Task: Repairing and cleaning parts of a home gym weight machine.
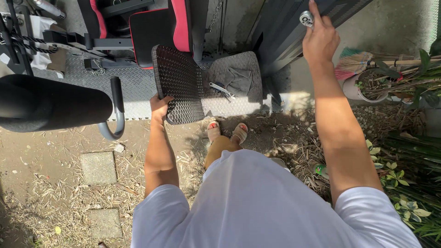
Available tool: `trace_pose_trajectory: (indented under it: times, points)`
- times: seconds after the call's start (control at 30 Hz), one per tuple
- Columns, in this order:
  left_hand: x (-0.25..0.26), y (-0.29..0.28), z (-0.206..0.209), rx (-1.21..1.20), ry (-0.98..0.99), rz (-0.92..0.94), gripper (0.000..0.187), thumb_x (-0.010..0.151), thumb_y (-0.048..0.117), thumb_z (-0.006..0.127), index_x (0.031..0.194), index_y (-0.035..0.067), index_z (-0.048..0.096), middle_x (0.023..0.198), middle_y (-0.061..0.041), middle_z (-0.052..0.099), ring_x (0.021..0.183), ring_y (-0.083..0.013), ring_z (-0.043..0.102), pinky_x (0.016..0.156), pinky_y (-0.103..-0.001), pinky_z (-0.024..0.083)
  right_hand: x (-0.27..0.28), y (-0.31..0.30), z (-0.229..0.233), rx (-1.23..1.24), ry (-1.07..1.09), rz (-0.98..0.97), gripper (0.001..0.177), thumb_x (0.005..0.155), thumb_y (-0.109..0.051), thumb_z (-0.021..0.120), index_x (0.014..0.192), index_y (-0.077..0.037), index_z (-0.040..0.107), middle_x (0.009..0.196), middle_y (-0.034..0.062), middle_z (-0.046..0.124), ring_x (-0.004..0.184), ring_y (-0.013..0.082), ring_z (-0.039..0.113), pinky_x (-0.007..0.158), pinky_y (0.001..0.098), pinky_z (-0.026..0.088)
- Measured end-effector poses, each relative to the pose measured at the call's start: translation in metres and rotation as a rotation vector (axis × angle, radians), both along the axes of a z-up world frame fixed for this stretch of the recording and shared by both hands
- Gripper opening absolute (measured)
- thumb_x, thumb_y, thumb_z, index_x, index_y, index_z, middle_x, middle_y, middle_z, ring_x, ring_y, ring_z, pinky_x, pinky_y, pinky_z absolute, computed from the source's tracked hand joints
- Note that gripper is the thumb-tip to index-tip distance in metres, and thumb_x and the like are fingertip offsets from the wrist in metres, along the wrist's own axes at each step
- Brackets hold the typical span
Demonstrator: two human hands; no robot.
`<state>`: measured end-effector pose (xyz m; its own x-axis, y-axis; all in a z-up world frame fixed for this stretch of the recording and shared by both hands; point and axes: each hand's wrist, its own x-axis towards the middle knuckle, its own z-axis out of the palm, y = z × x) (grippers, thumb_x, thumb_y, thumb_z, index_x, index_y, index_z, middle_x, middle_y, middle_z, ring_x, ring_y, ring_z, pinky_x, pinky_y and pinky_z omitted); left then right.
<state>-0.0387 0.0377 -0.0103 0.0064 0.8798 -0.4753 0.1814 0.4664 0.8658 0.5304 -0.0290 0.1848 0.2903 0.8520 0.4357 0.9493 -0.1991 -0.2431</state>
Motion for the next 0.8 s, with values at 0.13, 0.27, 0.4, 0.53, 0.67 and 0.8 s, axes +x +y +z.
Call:
trace_pose_trajectory:
  times: [0.13,0.27,0.4,0.53,0.67,0.8]
  points:
    - [0.01,0.01,0.012,0.028,0.102,-0.003,0.022,0.078,0.002,0.079,0.099,0.0,0.076,0.086,-0.006,0.074,0.073,-0.0139,0.061,0.068,-0.029,0.049,0.0,0.004,0.003,0.045,-0.025,0.005,0.066,0.097,-0.007,0.077,0.156,-0.029,0.057,0.108,0.0122,0.07,0.089,0.0374,0.071,0.076,0.0497,0.056]
    - [0.016,0.023,0.022,0.069,0.118,-0.005,0.018,0.077,0.001,0.079,0.095,0.001,0.074,0.082,-0.002,0.072,0.069,-0.0103,0.06,0.067,-0.027,0.048,-0.003,0.0,0.0,-0.013,0.0,-0.017,0.068,0.096,-0.007,0.078,0.157,-0.03,0.057,0.103,0.0118,0.068,0.086,0.0384,0.069,0.075,0.0502,0.055]
    - [0.014,0.036,0.008,0.116,-0.041,0.02,0.017,0.078,-0.002,0.079,0.093,-0.004,0.072,0.08,0.0,0.067,0.069,-0.0104,0.052,0.064,-0.029,0.042,-0.005,-0.001,0.005,-0.036,-0.005,-0.021,0.072,0.093,-0.006,0.077,0.158,-0.029,0.057,0.1,0.0125,0.067,0.085,0.0384,0.068,0.075,0.0499,0.055]
    - [0.012,0.027,0.021,0.11,0.036,-0.013,0.016,0.077,-0.001,0.077,0.093,-0.002,0.072,0.079,0.0,0.068,0.068,-0.0099,0.054,0.064,-0.028,0.044,-0.004,-0.001,-0.002,0.039,0.013,0.015,0.069,0.096,-0.004,0.076,0.157,-0.028,0.057,0.105,0.0115,0.067,0.088,0.0369,0.069,0.076,0.0487,0.055]
    - [-0.006,0.022,0.023,0.116,0.044,-0.017,0.022,0.075,0.0,0.075,0.098,0.0,0.074,0.082,0.0,0.072,0.069,-0.0088,0.059,0.067,-0.026,0.048,-0.006,-0.002,0.0,0.006,0.05,0.01,0.068,0.096,-0.002,0.076,0.157,-0.025,0.058,0.101,0.0135,0.066,0.086,0.0384,0.068,0.076,0.0511,0.053]
    - [-0.006,0.027,0.01,0.163,0.149,-0.035,0.022,0.077,0.005,0.078,0.098,0.0,0.077,0.083,0.0,0.073,0.07,-0.008,0.057,0.067,-0.027,0.048,-0.007,0.001,0.002,-0.014,0.073,-0.033,0.067,0.097,0.0,0.074,0.157,-0.025,0.059,0.1,0.0171,0.066,0.086,0.0401,0.068,0.075,0.0528,0.052]
